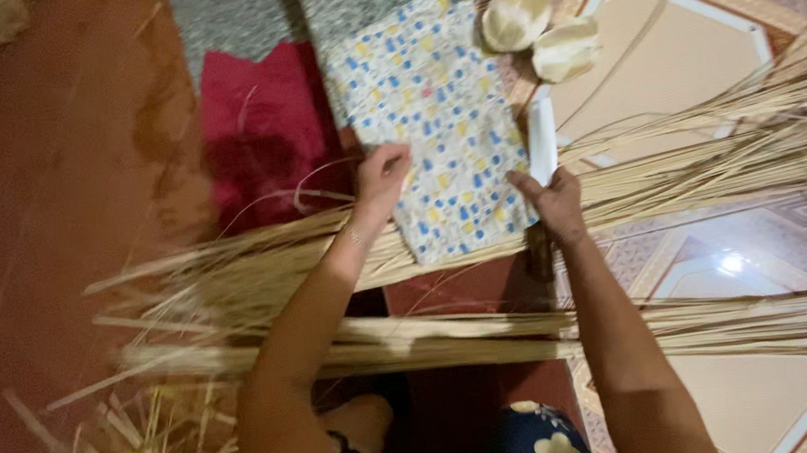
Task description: The person sits on the floor and uses a knife to split long bamboo strips into thinner strands. They repeatedly peel and shave the strips, separating fibers and discarding excess material.
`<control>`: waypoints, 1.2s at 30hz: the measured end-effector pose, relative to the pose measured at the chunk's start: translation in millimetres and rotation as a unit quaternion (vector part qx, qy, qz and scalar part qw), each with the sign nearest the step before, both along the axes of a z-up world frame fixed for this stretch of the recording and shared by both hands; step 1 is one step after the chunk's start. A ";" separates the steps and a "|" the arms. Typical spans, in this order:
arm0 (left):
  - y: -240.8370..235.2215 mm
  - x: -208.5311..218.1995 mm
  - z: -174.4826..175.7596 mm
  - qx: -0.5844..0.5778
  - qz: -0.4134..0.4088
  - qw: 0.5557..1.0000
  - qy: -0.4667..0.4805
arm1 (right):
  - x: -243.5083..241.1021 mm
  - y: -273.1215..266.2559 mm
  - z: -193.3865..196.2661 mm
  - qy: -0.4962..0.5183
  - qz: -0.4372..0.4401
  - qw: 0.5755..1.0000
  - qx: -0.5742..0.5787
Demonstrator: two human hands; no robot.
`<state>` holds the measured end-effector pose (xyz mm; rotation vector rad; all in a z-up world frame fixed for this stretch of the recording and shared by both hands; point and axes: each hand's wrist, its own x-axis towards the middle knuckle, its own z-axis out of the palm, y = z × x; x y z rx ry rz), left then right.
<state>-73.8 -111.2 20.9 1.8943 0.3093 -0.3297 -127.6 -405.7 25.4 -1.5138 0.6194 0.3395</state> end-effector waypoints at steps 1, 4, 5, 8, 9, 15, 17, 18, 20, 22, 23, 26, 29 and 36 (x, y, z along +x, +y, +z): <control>19.6 -24.6 10.2 -0.056 0.039 0.995 0.074 | 0.4 1.0 -2.4 -0.010 -0.001 1.000 0.018; 42.2 -92.4 37.4 -0.096 0.035 0.958 0.267 | 6.4 -0.8 -2.1 -0.004 -0.005 0.999 0.038; 43.9 -112.2 45.6 -0.061 0.031 0.935 0.347 | 12.3 0.4 1.2 0.019 -0.011 0.999 0.028; 33.6 -154.5 62.2 -0.220 -0.017 0.868 0.444 | 26.2 7.2 23.4 0.012 0.011 0.999 0.042; 26.6 -160.7 63.5 -0.293 -0.009 0.873 0.390 | 28.1 9.2 34.3 -0.002 0.025 0.998 0.052; -31.6 -157.1 43.3 -0.518 0.240 0.796 0.201 | 8.5 11.6 79.0 -0.021 -0.024 0.994 0.108; -41.0 -170.8 38.6 -0.533 0.225 0.794 0.188 | -18.4 2.3 77.4 -0.041 -0.001 0.999 0.017; -38.9 -177.4 40.1 -0.542 0.219 0.783 0.212 | -28.6 0.0 74.5 -0.048 0.015 0.998 -0.027; -28.8 -176.1 49.3 -0.556 0.197 0.765 0.259 | -42.9 -4.8 69.6 -0.015 -0.010 0.999 -0.041; -20.2 -171.0 65.5 -0.559 0.176 0.770 0.252 | -58.3 -7.9 66.7 0.007 -0.030 0.997 -0.065; -17.3 -174.3 76.6 -0.559 0.167 0.772 0.252 | -65.3 -9.7 66.9 0.015 -0.031 0.996 -0.082; -11.0 -163.3 109.3 -0.516 0.140 0.803 0.264 | -62.5 -10.0 79.6 -0.062 -0.045 0.992 -0.097; -2.3 -149.5 140.0 -0.460 0.091 0.841 0.270 | -73.5 -9.2 110.0 -0.023 -0.048 0.992 -0.111; 67.4 -11.8 224.6 -0.427 0.155 0.886 0.094 | -135.5 -6.4 230.0 0.113 -0.064 0.991 0.029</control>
